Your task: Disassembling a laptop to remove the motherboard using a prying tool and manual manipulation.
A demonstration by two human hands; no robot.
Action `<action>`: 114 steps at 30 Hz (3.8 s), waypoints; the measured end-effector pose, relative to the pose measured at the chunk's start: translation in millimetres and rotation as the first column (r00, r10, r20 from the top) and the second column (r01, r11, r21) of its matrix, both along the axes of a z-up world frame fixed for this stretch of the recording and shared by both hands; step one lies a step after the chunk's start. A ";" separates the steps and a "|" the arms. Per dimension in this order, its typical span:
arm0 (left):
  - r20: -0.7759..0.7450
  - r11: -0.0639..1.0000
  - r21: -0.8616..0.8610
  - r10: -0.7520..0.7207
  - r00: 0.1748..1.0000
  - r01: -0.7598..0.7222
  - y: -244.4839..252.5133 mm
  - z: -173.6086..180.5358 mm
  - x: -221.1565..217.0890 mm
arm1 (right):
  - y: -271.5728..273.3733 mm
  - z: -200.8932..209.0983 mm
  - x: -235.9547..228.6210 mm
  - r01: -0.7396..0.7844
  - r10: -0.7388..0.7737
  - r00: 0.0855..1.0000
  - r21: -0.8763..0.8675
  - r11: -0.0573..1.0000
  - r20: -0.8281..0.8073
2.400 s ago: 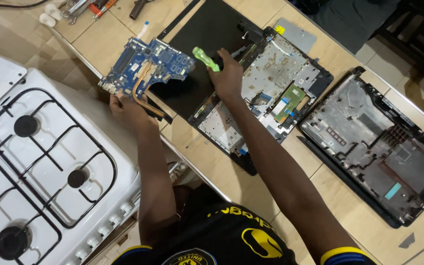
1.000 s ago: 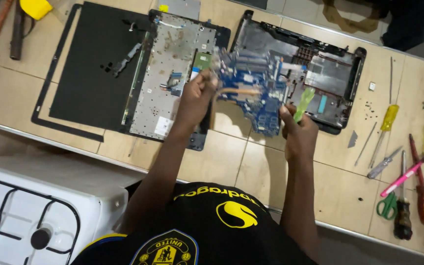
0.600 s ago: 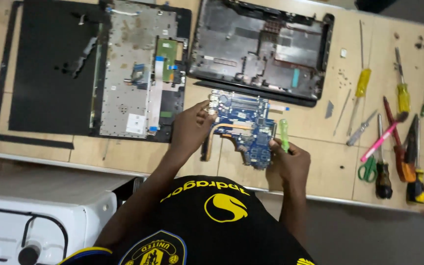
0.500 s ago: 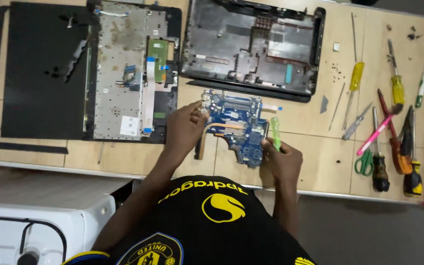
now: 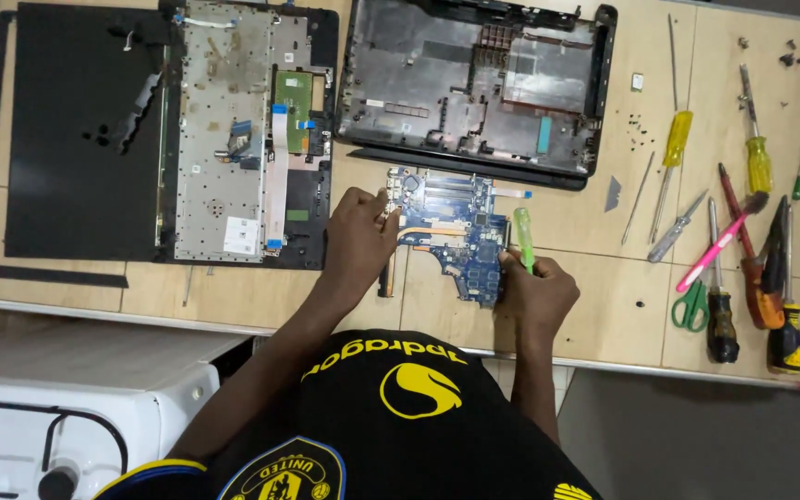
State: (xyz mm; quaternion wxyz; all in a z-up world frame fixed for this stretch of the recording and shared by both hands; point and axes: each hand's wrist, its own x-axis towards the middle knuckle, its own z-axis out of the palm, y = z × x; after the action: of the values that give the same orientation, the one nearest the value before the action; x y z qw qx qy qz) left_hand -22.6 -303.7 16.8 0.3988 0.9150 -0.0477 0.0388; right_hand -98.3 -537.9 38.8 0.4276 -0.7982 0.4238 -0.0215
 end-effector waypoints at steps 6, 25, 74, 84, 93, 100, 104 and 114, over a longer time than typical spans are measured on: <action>-0.014 1.000 -0.008 -0.003 1.000 0.003 -1.1 12.4 0.5 | -8.8 -18.4 0.3 0.007 0.002 0.995 -0.088 0.996 0.101; 0.282 0.997 -0.015 -0.066 0.957 0.073 7.7 -0.9 63.2 | -53.6 -37.5 80.9 0.088 -0.094 0.907 0.035 0.996 0.411; 0.202 0.874 0.173 -0.482 0.853 0.453 -72.3 -26.6 30.0 | -30.9 -29.8 62.6 -0.170 0.464 0.687 -0.498 0.850 0.559; 0.191 0.871 0.180 -0.487 0.852 0.457 -73.5 -19.1 28.1 | -32.9 -29.8 62.8 -0.164 0.453 0.677 -0.481 0.861 0.580; 0.236 0.873 0.218 -0.481 0.844 0.436 -73.5 -17.1 28.3 | -56.2 -27.4 61.4 -0.327 0.512 0.668 -0.404 0.854 0.541; 0.212 0.868 0.218 -0.489 0.846 0.446 -75.1 -12.4 27.3 | -130.7 -38.1 53.5 -0.147 0.522 0.684 -0.605 0.782 0.509; 0.226 0.868 0.226 -0.488 0.843 0.442 -77.3 -13.9 29.2 | -166.3 -44.8 58.6 -0.103 0.515 0.751 -0.697 0.709 0.413; 0.206 0.901 0.172 -0.429 0.879 0.399 -78.4 -4.7 23.7 | -177.7 -54.6 63.6 -0.114 0.504 0.795 -0.734 0.669 0.336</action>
State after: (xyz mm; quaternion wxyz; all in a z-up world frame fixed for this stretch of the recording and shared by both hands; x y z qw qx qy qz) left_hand 1.2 -382.1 12.1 0.3313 0.8951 -0.2924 0.0593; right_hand -34.7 -715.7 -15.8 0.1980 -0.9233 0.1073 -0.3111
